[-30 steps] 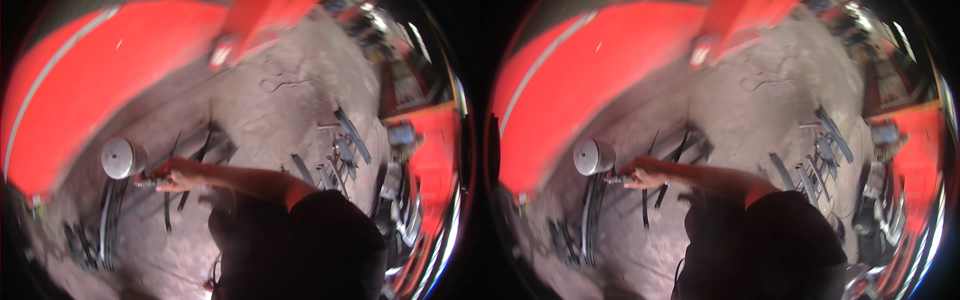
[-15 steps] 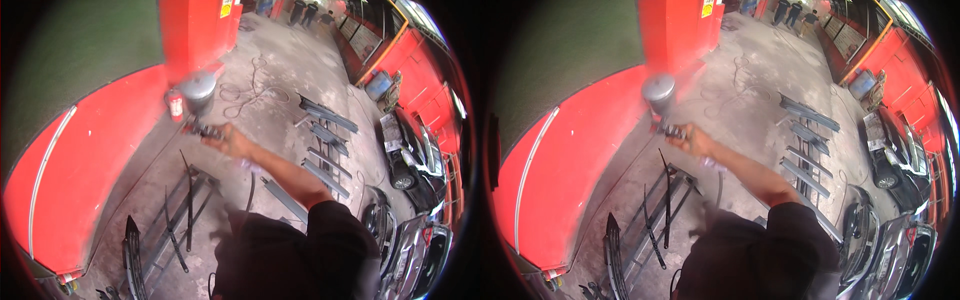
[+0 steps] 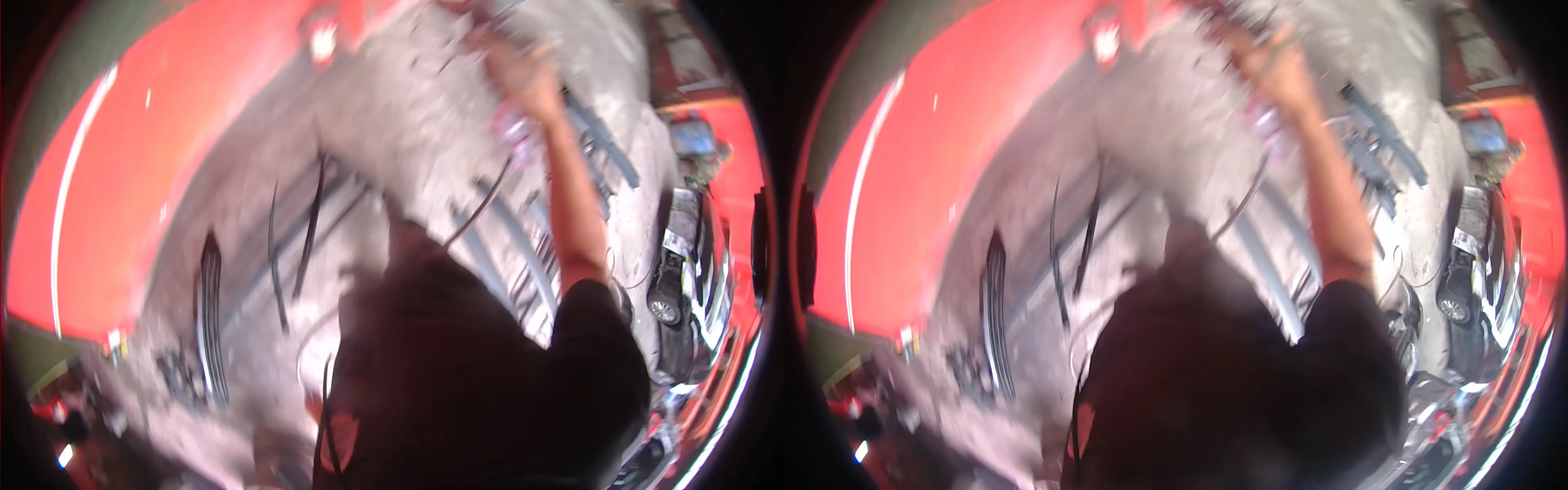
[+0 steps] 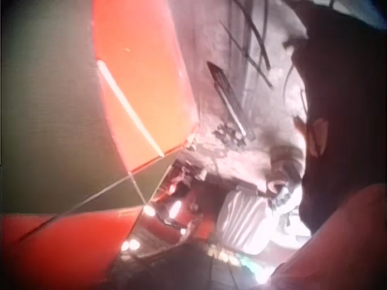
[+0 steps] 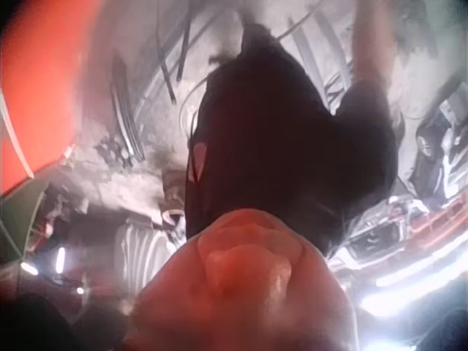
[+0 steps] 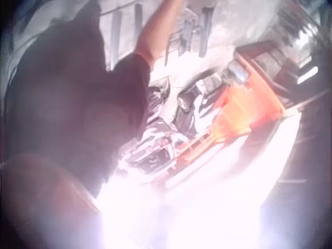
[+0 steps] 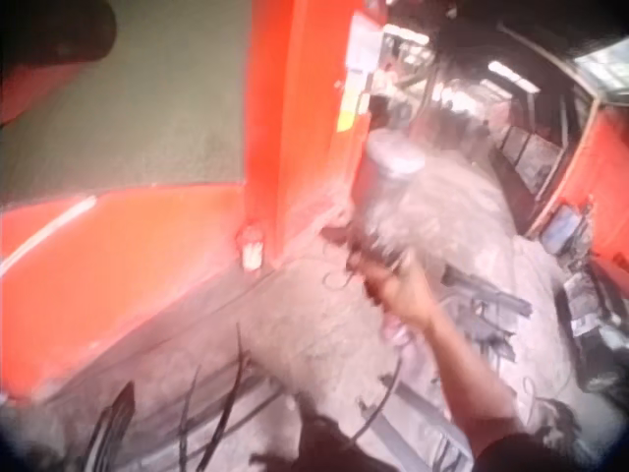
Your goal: The person uses a spray gun to apply black paint to various metal car parts, including a grille and frame components, arranged on a stand in a workshop. The person moves around the parts to ensure even coverage on all sides.
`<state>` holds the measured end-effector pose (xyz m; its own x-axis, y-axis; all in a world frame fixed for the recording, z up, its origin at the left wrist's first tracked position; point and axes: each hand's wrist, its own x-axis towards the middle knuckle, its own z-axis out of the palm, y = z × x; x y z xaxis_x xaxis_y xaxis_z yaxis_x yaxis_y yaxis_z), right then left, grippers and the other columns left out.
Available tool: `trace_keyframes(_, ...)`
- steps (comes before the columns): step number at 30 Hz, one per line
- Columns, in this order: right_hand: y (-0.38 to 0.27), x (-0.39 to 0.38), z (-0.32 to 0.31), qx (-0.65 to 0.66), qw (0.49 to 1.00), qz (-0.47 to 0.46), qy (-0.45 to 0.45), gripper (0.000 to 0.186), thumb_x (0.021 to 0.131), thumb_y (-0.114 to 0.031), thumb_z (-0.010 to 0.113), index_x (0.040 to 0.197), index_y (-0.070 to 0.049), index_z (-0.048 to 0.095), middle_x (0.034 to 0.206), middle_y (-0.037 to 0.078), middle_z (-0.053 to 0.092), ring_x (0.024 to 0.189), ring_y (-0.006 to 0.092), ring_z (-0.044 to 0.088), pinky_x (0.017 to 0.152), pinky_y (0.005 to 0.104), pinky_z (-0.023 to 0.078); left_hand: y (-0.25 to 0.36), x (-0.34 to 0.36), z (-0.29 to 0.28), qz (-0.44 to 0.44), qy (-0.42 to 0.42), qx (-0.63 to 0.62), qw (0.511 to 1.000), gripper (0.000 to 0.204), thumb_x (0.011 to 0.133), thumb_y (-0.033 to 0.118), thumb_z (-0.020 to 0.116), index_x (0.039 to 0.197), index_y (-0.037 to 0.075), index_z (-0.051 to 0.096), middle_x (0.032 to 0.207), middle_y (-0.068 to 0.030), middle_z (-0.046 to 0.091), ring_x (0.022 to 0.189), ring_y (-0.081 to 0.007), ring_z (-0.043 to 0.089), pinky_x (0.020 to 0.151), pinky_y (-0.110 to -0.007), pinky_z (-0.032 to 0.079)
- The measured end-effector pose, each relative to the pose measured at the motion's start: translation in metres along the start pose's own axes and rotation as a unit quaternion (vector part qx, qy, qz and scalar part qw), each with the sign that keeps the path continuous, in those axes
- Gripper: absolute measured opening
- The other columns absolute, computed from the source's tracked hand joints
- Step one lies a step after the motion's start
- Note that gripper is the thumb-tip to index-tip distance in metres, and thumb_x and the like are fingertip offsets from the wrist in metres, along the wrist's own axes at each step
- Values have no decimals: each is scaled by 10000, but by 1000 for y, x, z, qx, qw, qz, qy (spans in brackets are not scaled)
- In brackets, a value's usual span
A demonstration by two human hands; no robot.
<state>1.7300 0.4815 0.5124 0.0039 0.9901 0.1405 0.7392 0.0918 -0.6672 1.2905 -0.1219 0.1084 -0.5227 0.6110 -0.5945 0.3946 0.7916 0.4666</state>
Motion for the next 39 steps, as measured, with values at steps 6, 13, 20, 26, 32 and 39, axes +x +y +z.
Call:
trace_keyframes(6, -19, 46, -10, 215, 971, -89, -52, 400, 972, -338, 734, 1252, -53, 723, 715, 8, 592, 602, 104, 529, 577, 325, 472, 166, 112, 94, 59, -86, 3, 995, 299, 1012, 276, 618, 1012, -23, 617, 821, -268, 619, 745, -440, 568, 670, -495, 459)
trace_keyframes(13, 2, 69, -44, 214, 974, -75, -21, 433, 965, -352, 750, 1210, 4, 720, 709, 33, 600, 593, 125, 546, 571, 334, 472, 277, 172, 122, 95, -157, 16, 983, 292, 1011, 281, 627, 1003, -11, 626, 801, -225, 622, 719, -380, 580, 648, -465, 472)
trace_keyframes(20, -4, 57, -67, 176, 983, -58, -4, 444, 963, -387, 759, 1146, 17, 736, 709, 70, 614, 625, 145, 574, 595, 354, 482, 301, 197, 137, 114, -185, 4, 976, 286, 1011, 286, 637, 993, 1, 634, 782, -183, 626, 692, -320, 593, 625, -436, 485)
trace_keyframes(26, 20, 79, -78, 146, 981, -125, 23, 386, 970, -350, 757, 1150, -9, 740, 691, 55, 595, 644, 134, 561, 612, 350, 484, 305, 186, 168, 103, -221, -19, 970, 280, 1010, 290, 645, 985, 11, 642, 765, -147, 629, 669, -269, 604, 606, -410, 496)
trace_keyframes(32, 54, 162, -37, 154, 988, -17, -6, 256, 973, -199, 676, 1161, -53, 771, 708, -15, 567, 597, 94, 492, 552, 284, 418, 233, 155, 172, 4, -201, -113, 973, 275, 1009, 294, 653, 977, 21, 649, 748, -111, 632, 646, -218, 615, 586, -385, 507)
trace_keyframes(39, 72, 308, -35, 46, 996, -77, -28, 278, 1021, -328, 687, 1066, -81, 806, 612, -49, 555, 553, 42, 461, 516, 259, 315, 358, 139, 175, -172, -190, -170, 952, 350, 1042, 355, 624, 1060, 8, 671, 730, -101, 682, 666, -225, 678, 609, -410, 535)
